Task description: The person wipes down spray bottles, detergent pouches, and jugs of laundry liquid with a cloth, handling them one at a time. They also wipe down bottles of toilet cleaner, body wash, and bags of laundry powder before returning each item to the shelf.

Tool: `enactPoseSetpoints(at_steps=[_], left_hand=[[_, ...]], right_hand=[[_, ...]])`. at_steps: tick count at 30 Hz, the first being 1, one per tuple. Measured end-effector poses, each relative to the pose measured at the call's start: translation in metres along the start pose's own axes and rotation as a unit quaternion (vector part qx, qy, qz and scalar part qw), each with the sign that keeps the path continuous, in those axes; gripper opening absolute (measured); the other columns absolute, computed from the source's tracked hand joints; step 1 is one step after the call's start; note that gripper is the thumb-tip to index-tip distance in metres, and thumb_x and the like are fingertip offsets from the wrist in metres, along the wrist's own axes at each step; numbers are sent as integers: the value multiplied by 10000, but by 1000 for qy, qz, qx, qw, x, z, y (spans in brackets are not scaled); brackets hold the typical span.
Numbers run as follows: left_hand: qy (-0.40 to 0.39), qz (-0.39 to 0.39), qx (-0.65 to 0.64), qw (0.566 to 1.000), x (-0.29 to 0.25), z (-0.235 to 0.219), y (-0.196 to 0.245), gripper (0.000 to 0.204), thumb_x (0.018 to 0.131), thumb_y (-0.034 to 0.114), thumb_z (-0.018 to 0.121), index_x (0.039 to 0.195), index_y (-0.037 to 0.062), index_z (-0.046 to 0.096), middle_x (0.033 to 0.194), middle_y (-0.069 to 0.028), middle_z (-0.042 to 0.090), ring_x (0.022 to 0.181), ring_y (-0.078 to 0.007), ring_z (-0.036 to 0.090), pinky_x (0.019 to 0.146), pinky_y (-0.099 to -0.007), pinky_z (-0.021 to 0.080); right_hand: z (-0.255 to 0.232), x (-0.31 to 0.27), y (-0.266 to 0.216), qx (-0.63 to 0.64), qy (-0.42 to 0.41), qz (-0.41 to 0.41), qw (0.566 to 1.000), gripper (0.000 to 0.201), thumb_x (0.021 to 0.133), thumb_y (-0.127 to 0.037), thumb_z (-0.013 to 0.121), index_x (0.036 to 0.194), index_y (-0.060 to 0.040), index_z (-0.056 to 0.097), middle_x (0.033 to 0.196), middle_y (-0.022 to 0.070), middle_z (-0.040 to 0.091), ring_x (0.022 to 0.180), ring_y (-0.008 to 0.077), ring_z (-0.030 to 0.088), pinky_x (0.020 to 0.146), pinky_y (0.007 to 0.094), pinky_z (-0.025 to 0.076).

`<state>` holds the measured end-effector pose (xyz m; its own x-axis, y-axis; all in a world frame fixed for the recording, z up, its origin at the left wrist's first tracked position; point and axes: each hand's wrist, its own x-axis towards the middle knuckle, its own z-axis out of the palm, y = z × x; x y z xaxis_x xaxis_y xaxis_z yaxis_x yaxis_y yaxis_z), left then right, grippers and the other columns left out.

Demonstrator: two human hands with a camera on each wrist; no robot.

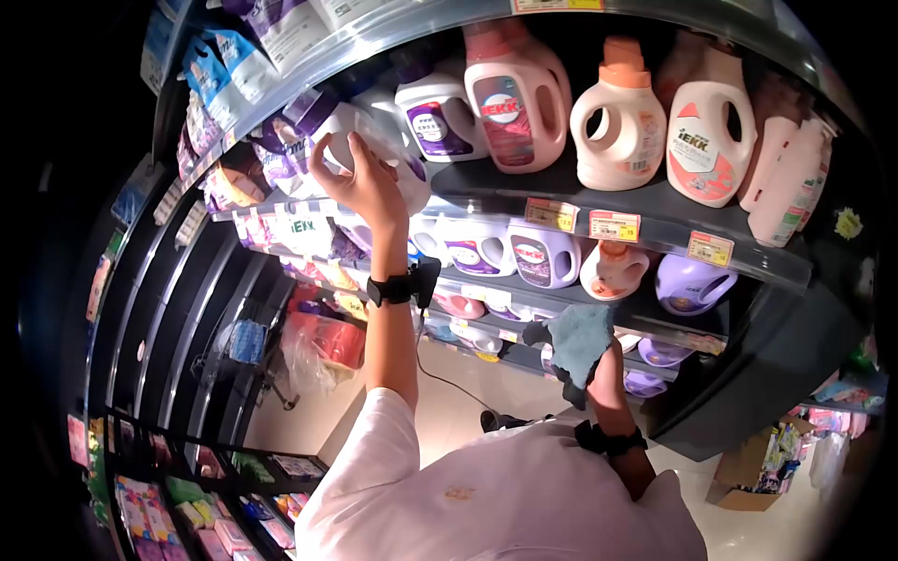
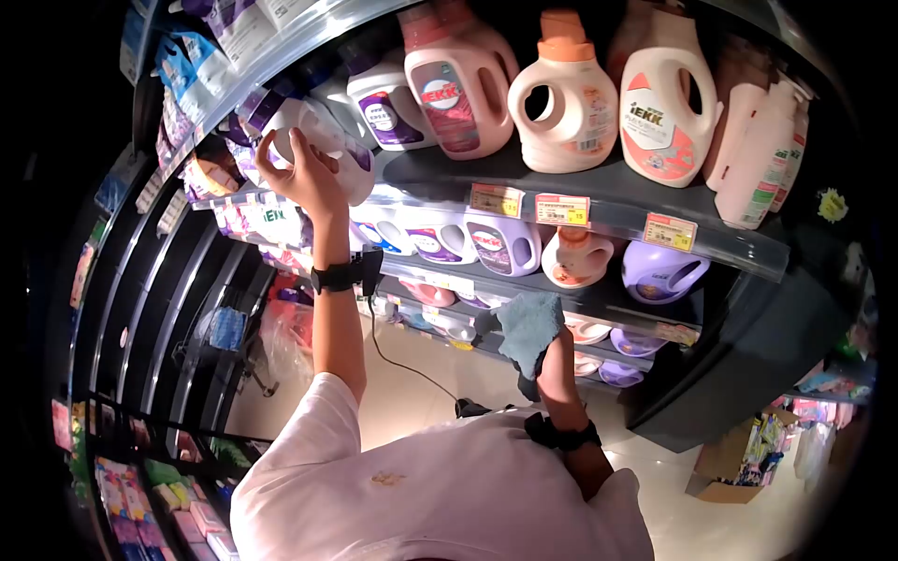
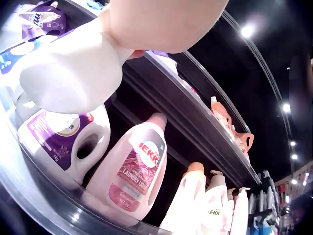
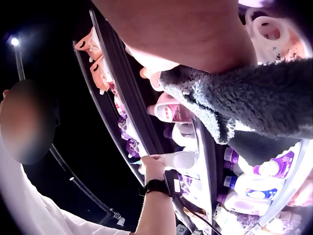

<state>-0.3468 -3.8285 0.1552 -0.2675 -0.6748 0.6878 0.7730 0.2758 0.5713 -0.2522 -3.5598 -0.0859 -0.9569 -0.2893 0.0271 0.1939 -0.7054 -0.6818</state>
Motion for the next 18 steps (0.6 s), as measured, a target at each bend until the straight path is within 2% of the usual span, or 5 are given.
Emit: enactPoseSetpoints(at_steps=[7,8,12,15,18], left_hand=[[-23,169,19,985,-3,35,-55,281,869,-94,510,1139,-16,513,909,-69,510,746,-135,470,693,-237,396],[-53,128,84,987,-6,34,-52,337,806,-174,415,1095,-39,524,999,-85,492,906,-106,488,849,-189,393],[-86,99,102,986,-11,49,-72,300,832,-160,431,1057,-13,562,868,-60,532,894,-113,521,790,-210,425],[-100,257,296,915,-14,58,-84,188,886,-76,467,1006,17,577,841,-150,600,773,-290,525,704,-379,415],[-130,253,297,912,-26,64,-90,137,912,-6,496,999,46,588,848,-180,603,790,-378,496,732,-447,398]], right_hand=[[3,0,-12,-16,39,-3,999,404,968,-338,470,1135,2,611,926,88,661,708,172,627,600,292,510],[6,-3,-17,-12,38,12,999,403,969,-334,466,1129,7,609,936,93,660,731,177,627,618,291,511],[10,2,-13,-6,23,6,1000,347,955,-289,480,1060,20,600,926,102,629,752,186,611,654,294,508],[21,3,-16,-76,-27,-29,996,265,953,-206,495,994,37,593,967,98,608,815,176,601,698,282,501],[-7,14,4,-8,-68,29,997,239,950,-176,495,979,38,598,997,102,613,825,178,607,708,291,501]])
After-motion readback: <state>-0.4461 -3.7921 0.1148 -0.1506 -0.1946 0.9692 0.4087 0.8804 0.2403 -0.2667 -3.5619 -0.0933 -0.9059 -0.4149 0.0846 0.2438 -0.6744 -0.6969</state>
